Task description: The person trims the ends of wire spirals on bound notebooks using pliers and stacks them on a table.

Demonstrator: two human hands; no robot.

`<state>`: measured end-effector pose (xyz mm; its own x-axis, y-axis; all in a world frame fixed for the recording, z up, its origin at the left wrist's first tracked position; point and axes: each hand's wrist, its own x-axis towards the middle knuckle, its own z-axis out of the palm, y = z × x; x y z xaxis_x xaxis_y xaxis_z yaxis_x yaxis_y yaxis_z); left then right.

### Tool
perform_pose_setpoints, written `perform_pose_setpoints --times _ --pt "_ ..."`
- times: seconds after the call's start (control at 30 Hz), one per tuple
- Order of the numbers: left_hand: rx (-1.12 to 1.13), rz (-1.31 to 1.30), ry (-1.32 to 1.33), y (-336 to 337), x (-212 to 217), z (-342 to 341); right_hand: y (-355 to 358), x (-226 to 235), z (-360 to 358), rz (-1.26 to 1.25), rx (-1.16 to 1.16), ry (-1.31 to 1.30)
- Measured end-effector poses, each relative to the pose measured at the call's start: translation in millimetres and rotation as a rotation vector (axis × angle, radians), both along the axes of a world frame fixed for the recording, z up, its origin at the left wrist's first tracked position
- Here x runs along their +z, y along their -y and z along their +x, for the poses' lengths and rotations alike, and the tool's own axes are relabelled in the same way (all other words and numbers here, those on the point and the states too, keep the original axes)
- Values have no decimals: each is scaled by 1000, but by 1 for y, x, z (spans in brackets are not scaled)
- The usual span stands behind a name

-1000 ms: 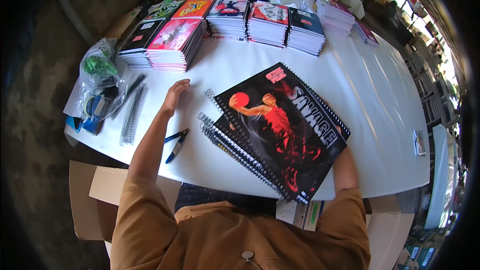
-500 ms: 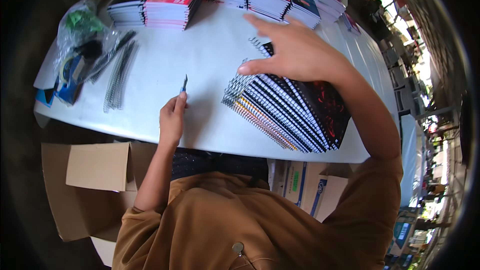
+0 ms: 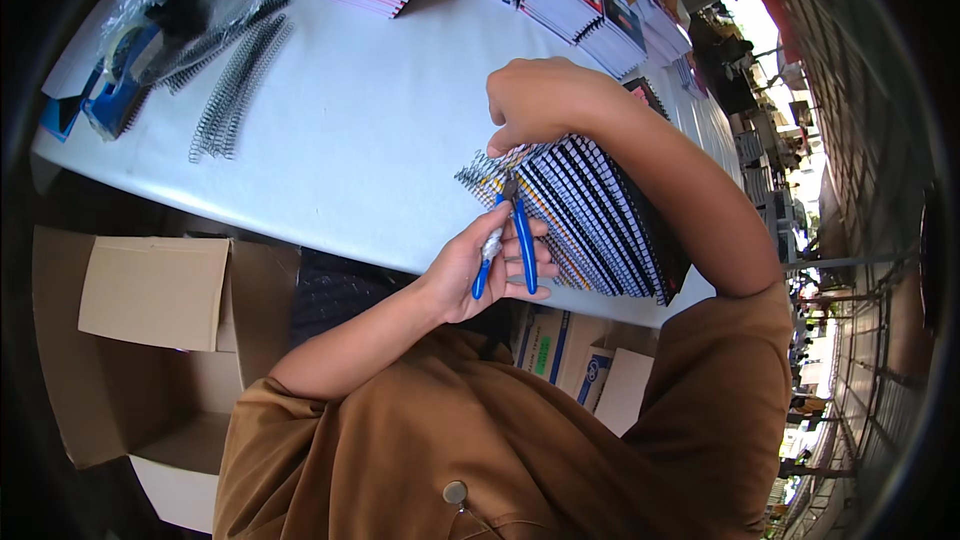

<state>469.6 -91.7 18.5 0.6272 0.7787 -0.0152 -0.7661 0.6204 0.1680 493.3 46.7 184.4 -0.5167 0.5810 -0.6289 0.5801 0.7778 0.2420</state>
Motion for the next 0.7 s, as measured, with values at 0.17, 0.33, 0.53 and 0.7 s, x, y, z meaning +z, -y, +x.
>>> perform_pose_setpoints --times 0.17,0.33,0.53,0.7 --pt "-32 -2 4 -5 0 5 1 -15 -12 56 130 158" --pt "-6 -47 -68 -4 3 5 1 -26 -7 50 182 182" --pt "27 -102 -252 0 15 1 1 -34 -6 48 168 179" --pt "25 -122 -384 0 19 1 -3 -38 -5 4 133 160"
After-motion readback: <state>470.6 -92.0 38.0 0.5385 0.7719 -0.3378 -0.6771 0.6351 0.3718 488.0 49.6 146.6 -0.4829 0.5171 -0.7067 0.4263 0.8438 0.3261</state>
